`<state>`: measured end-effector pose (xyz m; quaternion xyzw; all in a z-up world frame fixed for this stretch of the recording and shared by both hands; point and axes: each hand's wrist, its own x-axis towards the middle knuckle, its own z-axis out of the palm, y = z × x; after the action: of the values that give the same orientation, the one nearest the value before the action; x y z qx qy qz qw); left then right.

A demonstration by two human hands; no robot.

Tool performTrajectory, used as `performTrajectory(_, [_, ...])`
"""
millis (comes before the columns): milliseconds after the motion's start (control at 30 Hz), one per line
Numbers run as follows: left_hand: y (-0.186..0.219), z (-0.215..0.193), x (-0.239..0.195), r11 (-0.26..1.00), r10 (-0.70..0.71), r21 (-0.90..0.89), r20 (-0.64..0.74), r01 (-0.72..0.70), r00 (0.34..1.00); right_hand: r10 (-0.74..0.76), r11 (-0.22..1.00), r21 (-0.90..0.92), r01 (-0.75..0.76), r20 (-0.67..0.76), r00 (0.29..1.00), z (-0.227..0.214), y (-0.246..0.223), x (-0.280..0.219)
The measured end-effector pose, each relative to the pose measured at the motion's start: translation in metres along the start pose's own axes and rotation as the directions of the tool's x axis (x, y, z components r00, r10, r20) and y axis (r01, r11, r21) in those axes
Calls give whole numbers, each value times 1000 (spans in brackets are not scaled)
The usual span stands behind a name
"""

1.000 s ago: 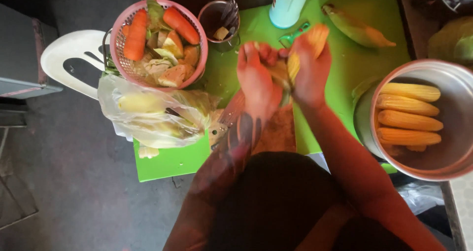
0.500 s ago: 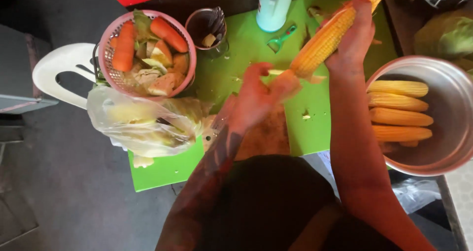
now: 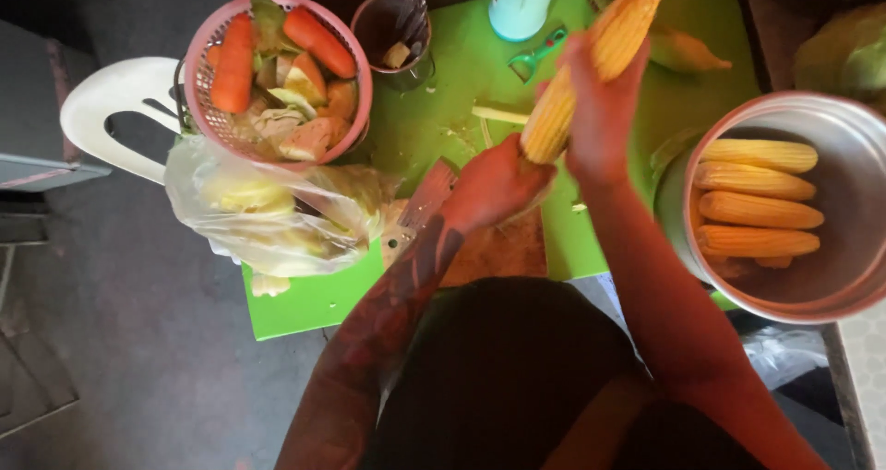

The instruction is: The person shucks corn cobs by hand on a green table, placing the husks into a plastic bag. They then walk to a food stall counter, handle packaged food items, and retrieve cash from a drawer before returning to the table to continue shucking corn.

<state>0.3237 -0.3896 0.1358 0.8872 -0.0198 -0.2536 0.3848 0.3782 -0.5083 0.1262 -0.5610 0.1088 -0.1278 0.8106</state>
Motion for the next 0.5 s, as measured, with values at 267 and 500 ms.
performTrajectory(267, [-17, 4, 2, 984, 98, 151, -29, -92, 995, 21, 979, 205, -3, -87, 996, 14, -1, -22])
performTrajectory(500, [-18, 9, -5, 973, 105, 213, -88, -84, 991, 112, 973, 205, -111, 5, 994, 8, -1, -24])
